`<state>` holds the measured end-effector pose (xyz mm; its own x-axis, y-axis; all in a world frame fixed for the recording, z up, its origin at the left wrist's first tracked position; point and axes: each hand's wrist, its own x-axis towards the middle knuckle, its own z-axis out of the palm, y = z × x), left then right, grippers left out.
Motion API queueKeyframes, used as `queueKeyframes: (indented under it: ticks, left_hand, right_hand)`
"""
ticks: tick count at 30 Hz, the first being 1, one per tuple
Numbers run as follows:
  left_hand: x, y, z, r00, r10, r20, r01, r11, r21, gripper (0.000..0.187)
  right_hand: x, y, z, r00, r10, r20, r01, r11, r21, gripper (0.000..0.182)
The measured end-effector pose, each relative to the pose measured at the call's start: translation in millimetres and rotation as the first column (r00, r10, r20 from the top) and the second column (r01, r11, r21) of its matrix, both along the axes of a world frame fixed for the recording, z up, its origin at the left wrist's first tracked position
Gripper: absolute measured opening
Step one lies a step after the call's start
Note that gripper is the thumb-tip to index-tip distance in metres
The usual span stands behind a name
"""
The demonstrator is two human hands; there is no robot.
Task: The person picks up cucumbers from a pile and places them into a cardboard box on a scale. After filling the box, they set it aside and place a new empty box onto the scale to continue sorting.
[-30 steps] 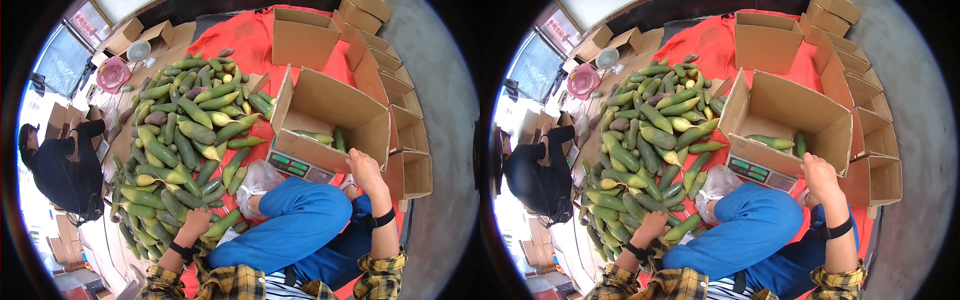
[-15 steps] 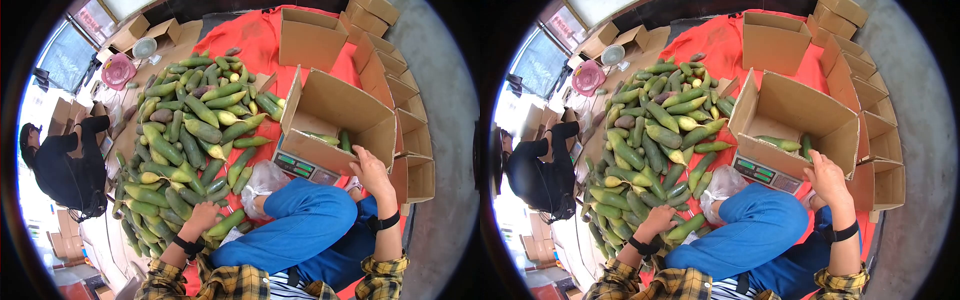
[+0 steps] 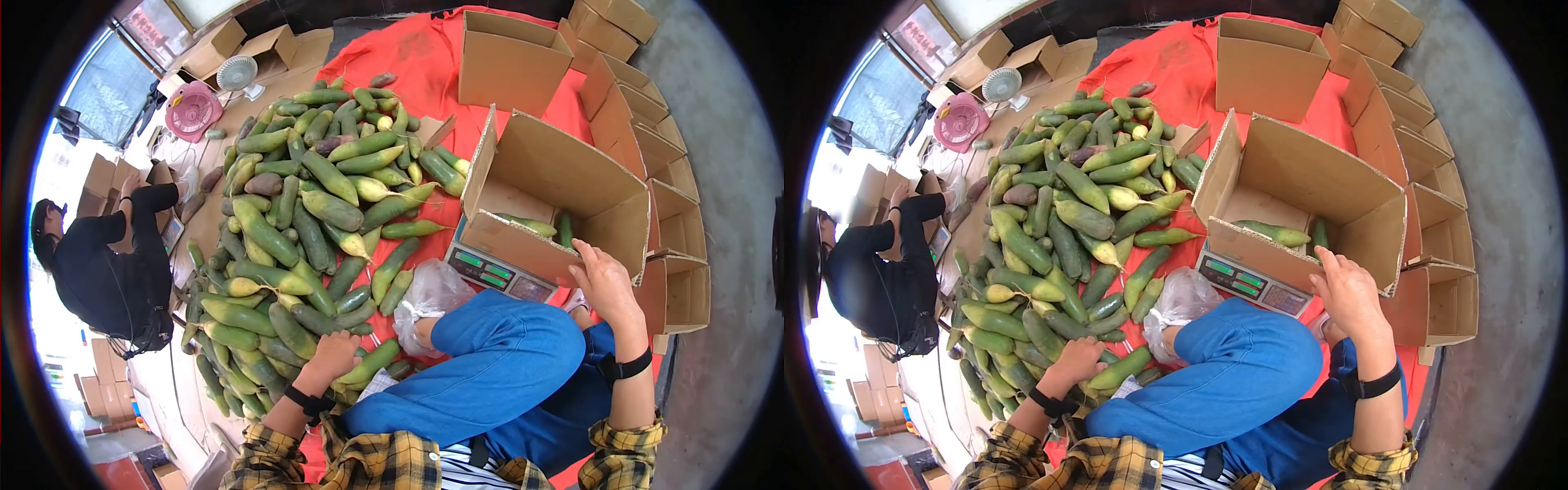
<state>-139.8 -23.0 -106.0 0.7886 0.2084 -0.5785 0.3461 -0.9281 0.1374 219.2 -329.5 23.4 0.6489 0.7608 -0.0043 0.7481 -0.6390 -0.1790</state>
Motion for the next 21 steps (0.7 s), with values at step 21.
queueKeyframes:
  ticks: [21]
  left_hand:
    - [-20, 81, 35, 0.904, 0.308, 0.296, -0.393, 0.870, 0.298, 0.021]
  right_hand:
    - [3, -1, -8, 1.000, 0.022, 0.006, -0.022, 1.000, -0.006, 0.037]
